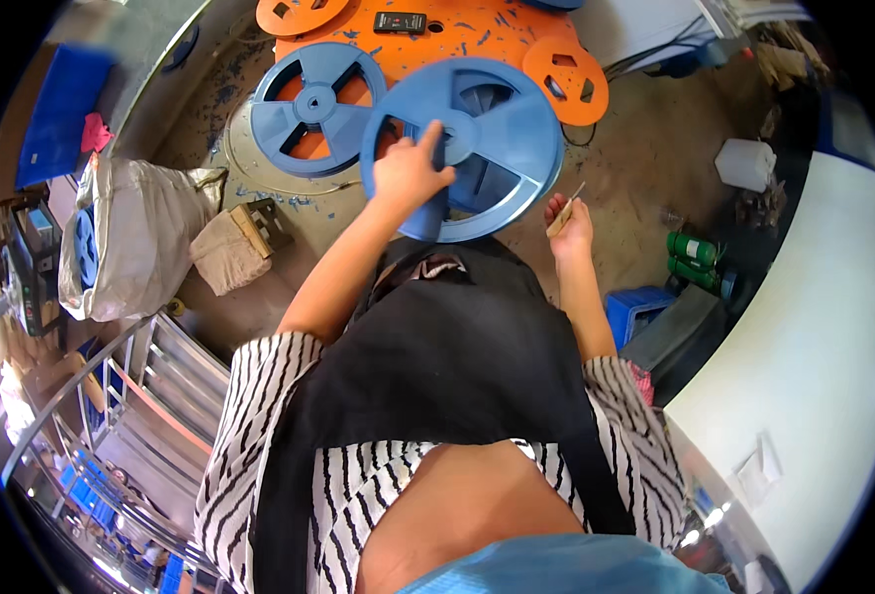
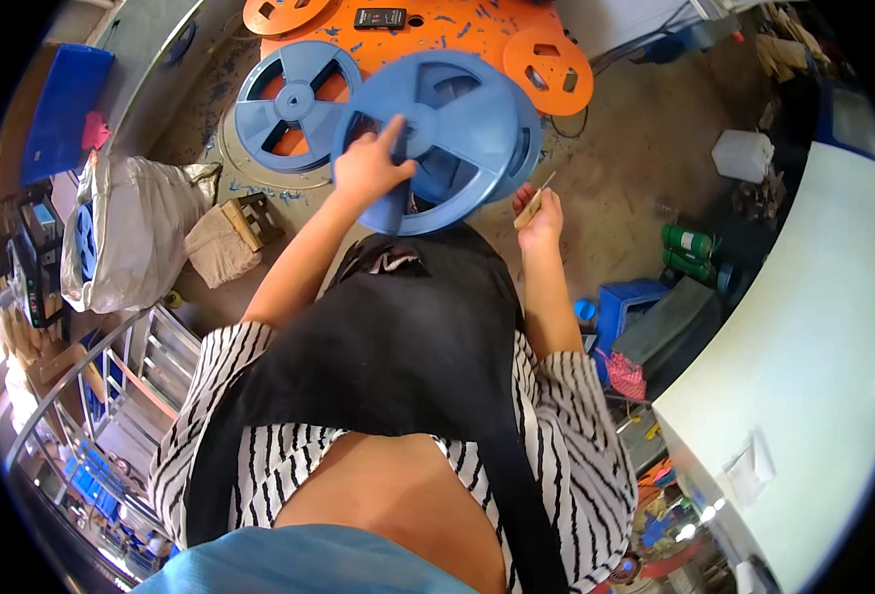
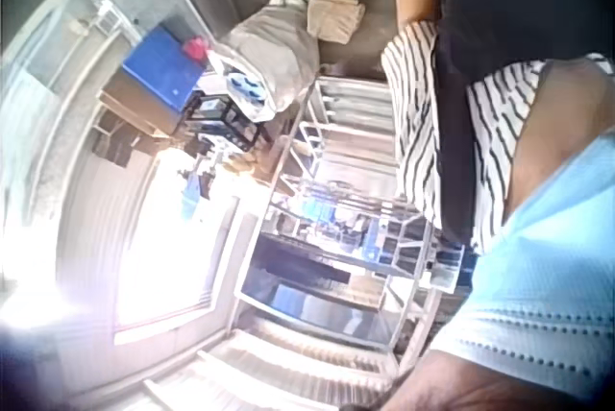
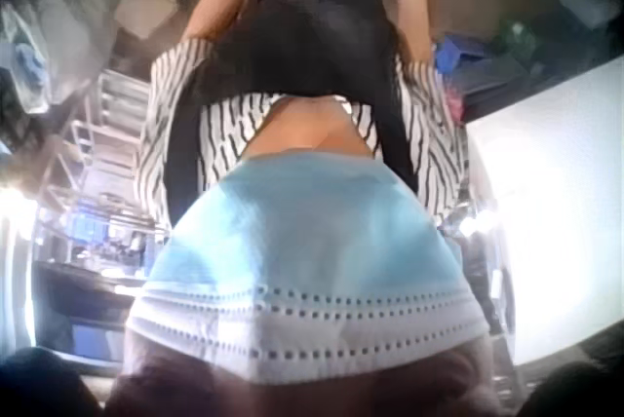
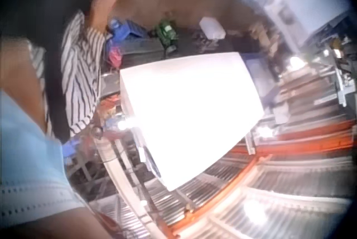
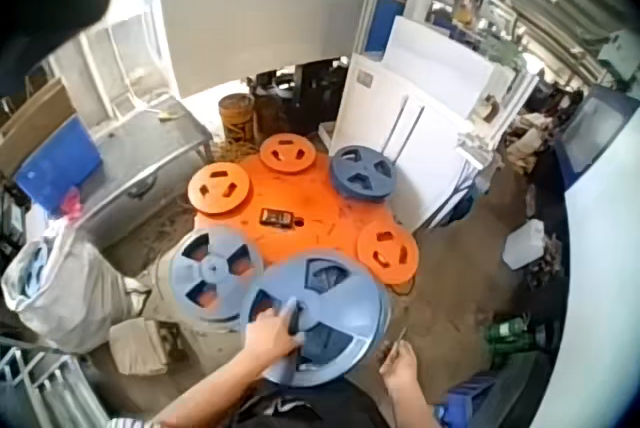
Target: The person picks up blue plastic spools from a metal rack and a table, then uses a small white tool to scrape and clean the surfaces of each spool. The cleaned spools are placed back on the table.
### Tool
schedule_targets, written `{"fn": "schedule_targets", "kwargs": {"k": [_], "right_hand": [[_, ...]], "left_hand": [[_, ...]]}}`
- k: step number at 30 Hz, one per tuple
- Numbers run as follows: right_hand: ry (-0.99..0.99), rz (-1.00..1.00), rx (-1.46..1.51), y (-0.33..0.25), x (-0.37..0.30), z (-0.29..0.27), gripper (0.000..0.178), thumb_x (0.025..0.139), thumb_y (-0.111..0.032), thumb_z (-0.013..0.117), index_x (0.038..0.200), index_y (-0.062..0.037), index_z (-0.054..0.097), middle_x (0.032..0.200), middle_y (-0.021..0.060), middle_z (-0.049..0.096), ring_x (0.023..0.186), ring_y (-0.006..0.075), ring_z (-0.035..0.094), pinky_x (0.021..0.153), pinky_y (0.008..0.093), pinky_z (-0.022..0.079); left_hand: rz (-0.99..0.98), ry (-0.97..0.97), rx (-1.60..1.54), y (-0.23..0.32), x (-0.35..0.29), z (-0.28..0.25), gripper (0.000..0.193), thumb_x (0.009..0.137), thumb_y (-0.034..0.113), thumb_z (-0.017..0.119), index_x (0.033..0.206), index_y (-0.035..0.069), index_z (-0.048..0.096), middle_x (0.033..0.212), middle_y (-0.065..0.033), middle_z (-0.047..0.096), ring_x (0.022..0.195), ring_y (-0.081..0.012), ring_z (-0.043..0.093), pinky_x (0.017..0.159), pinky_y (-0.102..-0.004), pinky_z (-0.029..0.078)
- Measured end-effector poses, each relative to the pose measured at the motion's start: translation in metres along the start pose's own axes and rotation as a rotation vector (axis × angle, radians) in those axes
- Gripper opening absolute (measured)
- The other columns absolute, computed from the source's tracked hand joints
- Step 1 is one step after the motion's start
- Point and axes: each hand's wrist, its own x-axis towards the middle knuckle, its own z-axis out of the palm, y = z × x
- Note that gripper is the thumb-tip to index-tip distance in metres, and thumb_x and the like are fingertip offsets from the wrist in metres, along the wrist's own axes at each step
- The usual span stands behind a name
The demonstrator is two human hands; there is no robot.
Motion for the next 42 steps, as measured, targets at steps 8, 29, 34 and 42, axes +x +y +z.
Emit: {"fn": "schedule_targets", "kwargs": {"k": [8, 29, 34, 42], "right_hand": [[0.037, -0.096, -0.211, -0.004, 0.054, -0.011, 0.021, 0.101, -0.024, 0.045, 0.116, -0.0096, 0.050, 0.117, 0.0048, 0.058, 0.108, 0.0187, 0.055, 0.084, 0.0345, 0.044], [0.099, -0.315, -0.542, -0.019, 0.052, -0.021, 0.020, 0.098, -0.016, 0.052, 0.113, -0.0043, 0.059, 0.093, -0.0017, 0.055, 0.083, 0.0098, 0.052, 0.074, 0.0256, 0.043], [-0.023, -0.393, -0.546, -0.010, 0.023, 0.005, 0.019, 0.099, -0.015, 0.050, 0.112, -0.0023, 0.057, 0.091, -0.0005, 0.057, 0.083, 0.0104, 0.054, 0.077, 0.0252, 0.044], [-0.087, -0.417, -0.427, 0.029, -0.034, 0.047, 0.022, 0.099, -0.013, 0.049, 0.117, -0.0007, 0.055, 0.100, 0.0021, 0.060, 0.089, 0.0098, 0.056, 0.080, 0.0244, 0.045]], "left_hand": [[0.084, -0.081, 0.305, 0.045, 0.055, 0.134, 0.073, 0.076, 0.024, 0.070, 0.142, 0.022, 0.040, 0.111, -0.0158, 0.055, 0.101, -0.0333, 0.054, 0.077, -0.0450, 0.053], [0.025, 0.034, 0.446, -0.326, 0.118, 0.018, 0.097, 0.071, 0.018, 0.078, 0.150, 0.028, 0.022, 0.133, -0.0107, 0.048, 0.130, -0.0295, 0.040, 0.109, -0.0479, 0.031], [0.120, -0.067, 0.408, -0.313, 0.122, 0.009, 0.100, 0.070, 0.013, 0.075, 0.151, 0.032, 0.019, 0.116, -0.0122, 0.054, 0.113, -0.0319, 0.051, 0.103, -0.0472, 0.036], [-0.059, 0.021, 0.423, -0.257, 0.083, 0.043, 0.110, 0.068, 0.039, 0.080, 0.150, 0.043, 0.008, 0.120, -0.0145, 0.049, 0.115, -0.0336, 0.047, 0.099, -0.0509, 0.037]]}}
